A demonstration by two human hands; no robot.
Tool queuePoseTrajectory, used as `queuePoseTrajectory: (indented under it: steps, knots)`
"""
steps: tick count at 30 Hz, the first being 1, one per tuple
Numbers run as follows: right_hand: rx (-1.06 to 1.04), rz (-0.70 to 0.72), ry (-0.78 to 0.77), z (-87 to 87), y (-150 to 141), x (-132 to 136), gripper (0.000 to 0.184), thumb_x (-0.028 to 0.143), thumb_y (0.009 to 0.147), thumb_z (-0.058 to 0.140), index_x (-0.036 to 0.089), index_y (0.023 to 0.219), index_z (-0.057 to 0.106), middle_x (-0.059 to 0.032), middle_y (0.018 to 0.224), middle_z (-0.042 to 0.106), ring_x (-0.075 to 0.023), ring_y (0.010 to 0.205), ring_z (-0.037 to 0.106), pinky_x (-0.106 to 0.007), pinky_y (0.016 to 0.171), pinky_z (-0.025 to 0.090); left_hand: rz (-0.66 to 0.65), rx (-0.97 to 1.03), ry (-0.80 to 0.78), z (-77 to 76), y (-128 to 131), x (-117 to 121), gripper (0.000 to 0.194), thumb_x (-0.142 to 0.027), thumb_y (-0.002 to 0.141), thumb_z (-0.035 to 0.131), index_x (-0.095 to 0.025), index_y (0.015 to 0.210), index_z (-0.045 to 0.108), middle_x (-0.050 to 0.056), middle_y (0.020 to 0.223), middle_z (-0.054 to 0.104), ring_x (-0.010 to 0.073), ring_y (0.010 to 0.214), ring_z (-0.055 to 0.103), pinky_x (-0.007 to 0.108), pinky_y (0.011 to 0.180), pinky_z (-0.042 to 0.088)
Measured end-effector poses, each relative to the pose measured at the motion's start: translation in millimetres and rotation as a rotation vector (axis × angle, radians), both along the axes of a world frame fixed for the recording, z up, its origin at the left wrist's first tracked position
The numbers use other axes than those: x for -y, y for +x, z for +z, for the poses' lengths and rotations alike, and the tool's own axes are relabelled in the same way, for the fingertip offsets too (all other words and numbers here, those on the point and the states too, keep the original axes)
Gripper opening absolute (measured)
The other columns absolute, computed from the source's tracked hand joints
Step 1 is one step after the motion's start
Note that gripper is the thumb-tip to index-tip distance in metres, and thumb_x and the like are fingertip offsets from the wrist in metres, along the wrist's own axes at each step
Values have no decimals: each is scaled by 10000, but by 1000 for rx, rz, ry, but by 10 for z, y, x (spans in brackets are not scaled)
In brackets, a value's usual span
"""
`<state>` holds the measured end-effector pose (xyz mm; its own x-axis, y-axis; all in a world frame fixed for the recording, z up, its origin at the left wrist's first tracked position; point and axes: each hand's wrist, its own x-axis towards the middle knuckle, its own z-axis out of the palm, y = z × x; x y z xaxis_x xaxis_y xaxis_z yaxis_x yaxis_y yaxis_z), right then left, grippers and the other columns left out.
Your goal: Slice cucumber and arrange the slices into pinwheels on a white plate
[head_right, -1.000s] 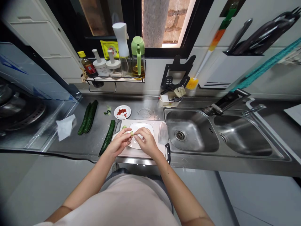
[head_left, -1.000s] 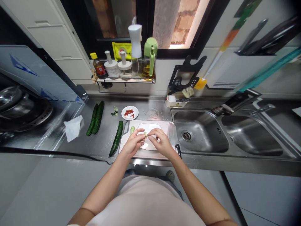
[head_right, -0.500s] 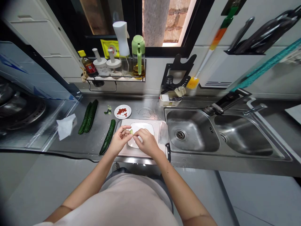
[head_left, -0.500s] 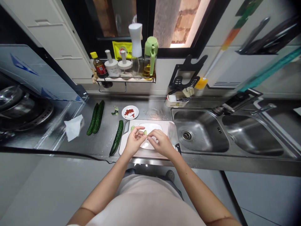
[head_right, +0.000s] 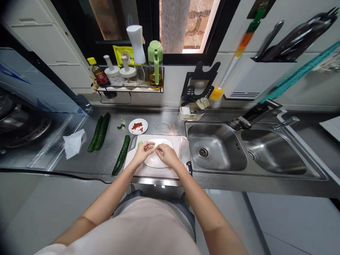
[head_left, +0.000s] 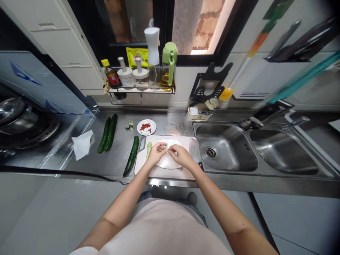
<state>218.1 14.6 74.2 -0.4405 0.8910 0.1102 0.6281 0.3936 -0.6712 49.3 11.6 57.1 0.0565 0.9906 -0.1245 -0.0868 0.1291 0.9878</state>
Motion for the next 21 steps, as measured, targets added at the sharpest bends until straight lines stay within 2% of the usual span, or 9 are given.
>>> queuePoseTrajectory:
  steps: [5, 9, 15, 21]
  knots:
    - [55, -30, -77, -301, 15, -243, 155, 233, 880, 502, 173, 891, 644, -39, 870, 650, -141, 784, 554, -234, 704, 378, 1, -28, -71, -328, 77, -285, 304, -174, 608, 727, -150, 892, 623, -36, 660, 565, 79, 626, 529, 196, 628, 411]
    - [126, -76, -136, -401, -10, -408, 188, 217, 872, 491, 166, 913, 667, -59, 906, 675, -155, 822, 570, -232, 719, 379, -7, -102, -129, -494, 85, -488, 307, -155, 617, 725, -146, 905, 621, -49, 613, 552, 74, 579, 513, 195, 610, 404]
    - [231, -72, -177, -456, -33, -570, 214, 194, 872, 475, 178, 939, 677, -63, 957, 697, -153, 835, 586, -217, 705, 364, -15, -263, -158, -617, 94, -691, 346, -185, 621, 749, -140, 946, 640, -47, 598, 557, 76, 561, 506, 212, 637, 433]
    - [306, -88, -180, -509, -53, -653, 226, 216, 890, 461, 190, 967, 673, -65, 986, 700, -154, 822, 588, -218, 681, 344, -29, -450, -127, -676, 117, -782, 358, -166, 655, 711, -144, 1005, 642, -25, 668, 613, 90, 609, 540, 220, 674, 449]
